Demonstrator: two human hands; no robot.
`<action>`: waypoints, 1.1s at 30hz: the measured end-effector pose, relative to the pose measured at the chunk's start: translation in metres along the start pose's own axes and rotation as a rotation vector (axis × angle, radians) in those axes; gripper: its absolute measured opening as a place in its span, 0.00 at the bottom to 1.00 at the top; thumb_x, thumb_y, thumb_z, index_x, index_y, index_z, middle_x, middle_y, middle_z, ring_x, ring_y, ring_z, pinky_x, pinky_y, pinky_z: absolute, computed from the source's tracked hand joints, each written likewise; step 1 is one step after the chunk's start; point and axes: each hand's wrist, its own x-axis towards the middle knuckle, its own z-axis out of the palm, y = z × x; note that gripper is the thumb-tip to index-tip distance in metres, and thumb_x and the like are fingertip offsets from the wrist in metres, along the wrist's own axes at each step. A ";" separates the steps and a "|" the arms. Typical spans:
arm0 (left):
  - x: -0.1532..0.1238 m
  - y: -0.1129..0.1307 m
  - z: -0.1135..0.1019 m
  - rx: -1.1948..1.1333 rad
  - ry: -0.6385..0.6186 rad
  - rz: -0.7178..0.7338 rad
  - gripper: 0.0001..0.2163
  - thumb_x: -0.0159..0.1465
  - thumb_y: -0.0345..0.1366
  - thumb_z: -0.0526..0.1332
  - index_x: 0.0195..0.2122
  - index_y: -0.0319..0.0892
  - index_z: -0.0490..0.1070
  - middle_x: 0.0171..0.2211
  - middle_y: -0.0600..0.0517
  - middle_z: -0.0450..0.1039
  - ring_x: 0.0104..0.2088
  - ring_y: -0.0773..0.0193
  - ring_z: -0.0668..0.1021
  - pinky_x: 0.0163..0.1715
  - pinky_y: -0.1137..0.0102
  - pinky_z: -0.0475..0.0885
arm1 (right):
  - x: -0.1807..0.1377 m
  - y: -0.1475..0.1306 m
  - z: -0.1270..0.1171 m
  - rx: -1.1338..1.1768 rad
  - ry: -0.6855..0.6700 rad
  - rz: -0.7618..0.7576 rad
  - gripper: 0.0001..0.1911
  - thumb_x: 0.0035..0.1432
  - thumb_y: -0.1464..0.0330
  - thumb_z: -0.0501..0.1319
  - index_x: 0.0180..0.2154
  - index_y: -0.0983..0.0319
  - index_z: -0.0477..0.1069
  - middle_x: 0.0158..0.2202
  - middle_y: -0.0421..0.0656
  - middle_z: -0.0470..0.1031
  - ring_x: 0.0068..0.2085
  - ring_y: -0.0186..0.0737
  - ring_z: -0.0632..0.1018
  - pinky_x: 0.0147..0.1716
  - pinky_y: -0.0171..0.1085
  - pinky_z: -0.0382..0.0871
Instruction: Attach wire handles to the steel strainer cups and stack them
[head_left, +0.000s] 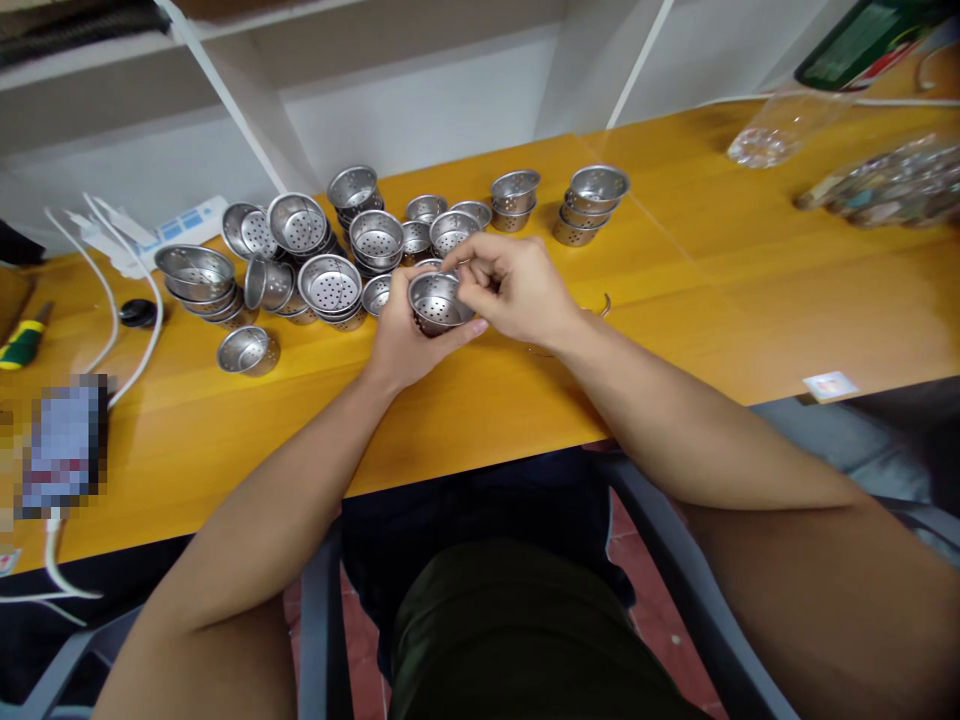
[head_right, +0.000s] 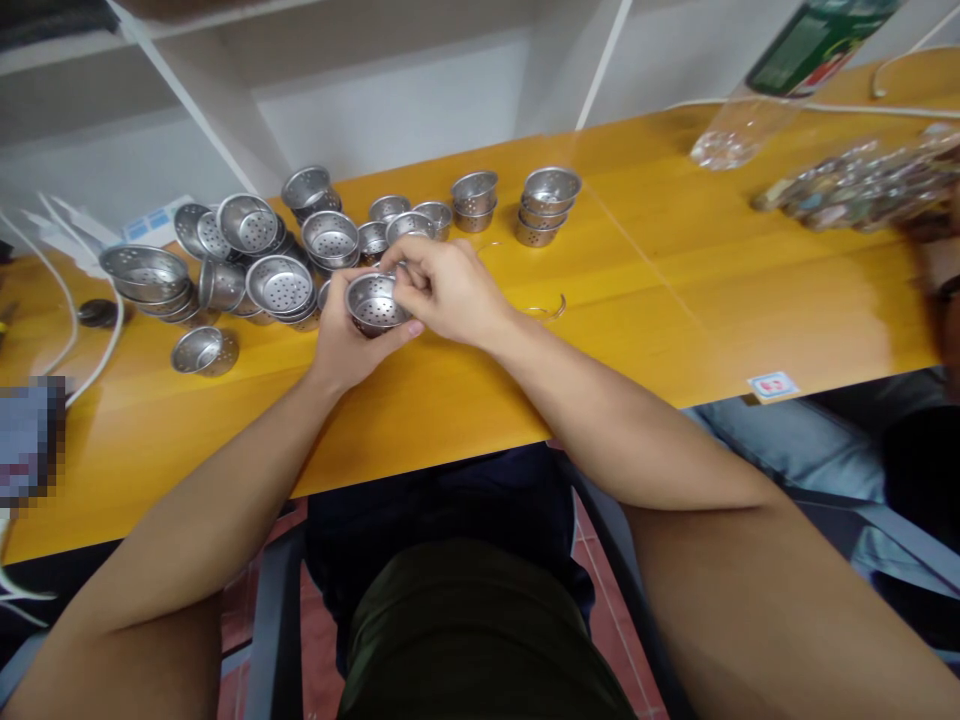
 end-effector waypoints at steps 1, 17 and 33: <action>0.000 0.003 -0.001 0.016 0.012 -0.006 0.46 0.64 0.75 0.83 0.68 0.50 0.71 0.60 0.47 0.83 0.60 0.48 0.89 0.66 0.50 0.87 | 0.000 -0.001 0.002 0.020 0.001 0.002 0.06 0.72 0.63 0.75 0.47 0.55 0.82 0.27 0.35 0.66 0.30 0.41 0.67 0.33 0.43 0.66; -0.001 0.011 -0.001 -0.024 0.003 -0.065 0.40 0.65 0.73 0.84 0.62 0.48 0.76 0.50 0.50 0.85 0.47 0.53 0.89 0.54 0.53 0.90 | 0.006 -0.004 -0.004 0.317 -0.108 0.060 0.09 0.76 0.60 0.73 0.44 0.58 0.82 0.26 0.35 0.69 0.26 0.35 0.66 0.25 0.36 0.61; -0.002 0.001 -0.001 -0.044 -0.033 -0.019 0.40 0.69 0.69 0.84 0.68 0.48 0.74 0.57 0.46 0.85 0.54 0.51 0.91 0.61 0.51 0.90 | 0.009 -0.002 -0.028 0.475 -0.413 0.035 0.25 0.66 0.52 0.90 0.42 0.59 0.82 0.33 0.38 0.81 0.33 0.36 0.78 0.33 0.36 0.73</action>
